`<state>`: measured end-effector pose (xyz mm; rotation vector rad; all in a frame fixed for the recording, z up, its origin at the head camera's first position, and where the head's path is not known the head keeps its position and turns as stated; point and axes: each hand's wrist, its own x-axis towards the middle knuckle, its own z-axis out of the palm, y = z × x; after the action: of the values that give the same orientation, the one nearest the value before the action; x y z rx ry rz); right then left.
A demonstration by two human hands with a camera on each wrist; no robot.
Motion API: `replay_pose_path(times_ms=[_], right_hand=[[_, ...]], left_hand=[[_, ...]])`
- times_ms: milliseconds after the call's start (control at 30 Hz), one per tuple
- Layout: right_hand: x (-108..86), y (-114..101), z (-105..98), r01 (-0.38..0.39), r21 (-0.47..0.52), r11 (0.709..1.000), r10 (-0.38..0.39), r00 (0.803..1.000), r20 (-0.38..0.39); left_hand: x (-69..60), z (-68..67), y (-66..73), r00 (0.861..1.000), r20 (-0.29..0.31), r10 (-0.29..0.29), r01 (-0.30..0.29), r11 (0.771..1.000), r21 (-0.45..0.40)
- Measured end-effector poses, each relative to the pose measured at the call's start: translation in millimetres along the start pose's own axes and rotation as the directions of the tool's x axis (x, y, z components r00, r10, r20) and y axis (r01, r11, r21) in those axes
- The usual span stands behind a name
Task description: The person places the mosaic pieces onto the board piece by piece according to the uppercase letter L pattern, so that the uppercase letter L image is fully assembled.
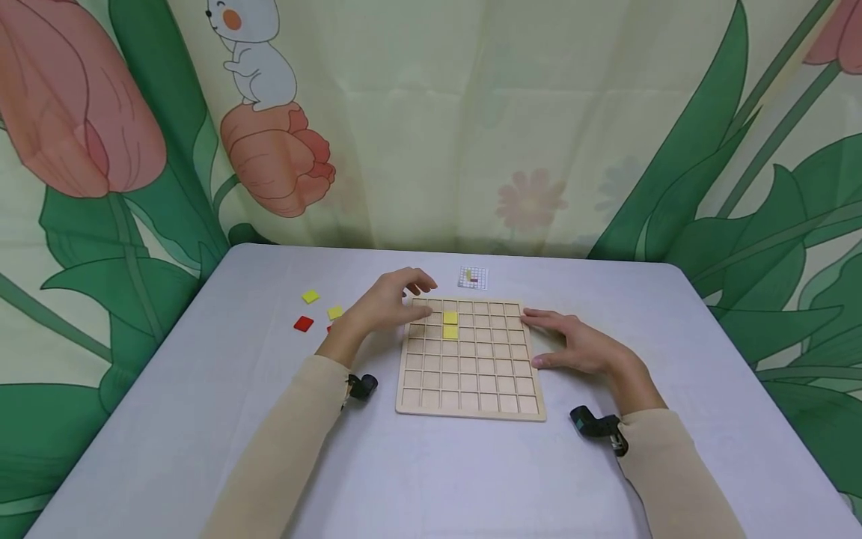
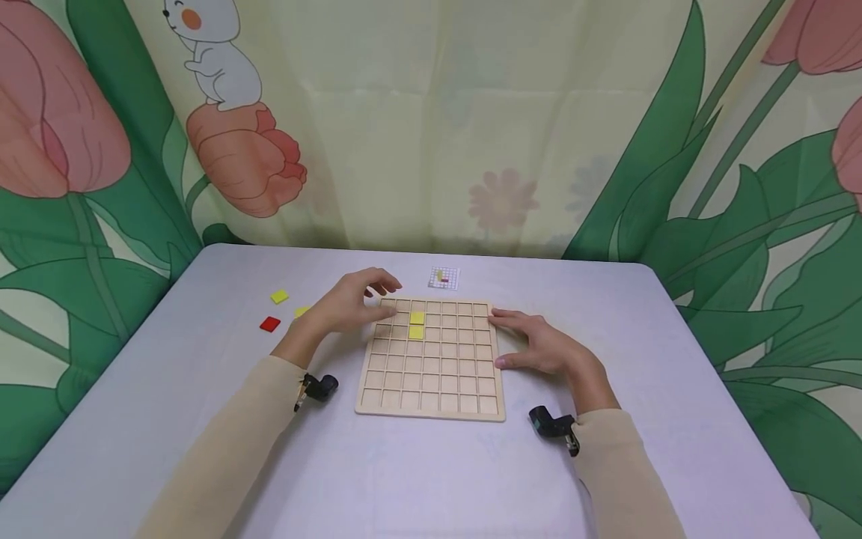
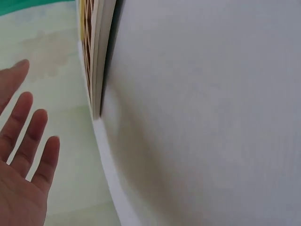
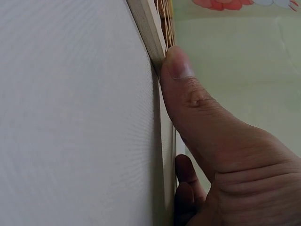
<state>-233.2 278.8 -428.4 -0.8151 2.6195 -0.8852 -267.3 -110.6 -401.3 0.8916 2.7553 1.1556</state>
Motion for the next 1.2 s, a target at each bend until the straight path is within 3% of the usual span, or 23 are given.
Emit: replay_pose_path(times_ms=[467,700,1000,1200], right_hand=[[-0.8,-2.5,-1.5,-0.012,0.005,1.000,0.012,1.000,0.002],[-1.0,-2.0,-1.3,0.000,0.004,1.000,0.000,1.000,0.003],[-1.7,0.1,-0.5,-0.012,0.006,1.000,0.012,1.000,0.005],[-1.7,-1.6,0.1,-0.029,0.000,1.000,0.029,1.000,0.003]], left_hand=[[-19.1,-33.0,-23.5,0.996,-0.079,-0.047,0.054,0.995,0.089],[-26.3,-41.9,-33.2,0.992,-0.104,-0.076,0.083,0.995,0.059],[-38.6,-52.3,-40.6,0.975,-0.204,-0.092,0.104,0.993,0.048],[-48.3,-57.5,-50.9,0.962,-0.223,-0.155,0.167,0.985,0.034]])
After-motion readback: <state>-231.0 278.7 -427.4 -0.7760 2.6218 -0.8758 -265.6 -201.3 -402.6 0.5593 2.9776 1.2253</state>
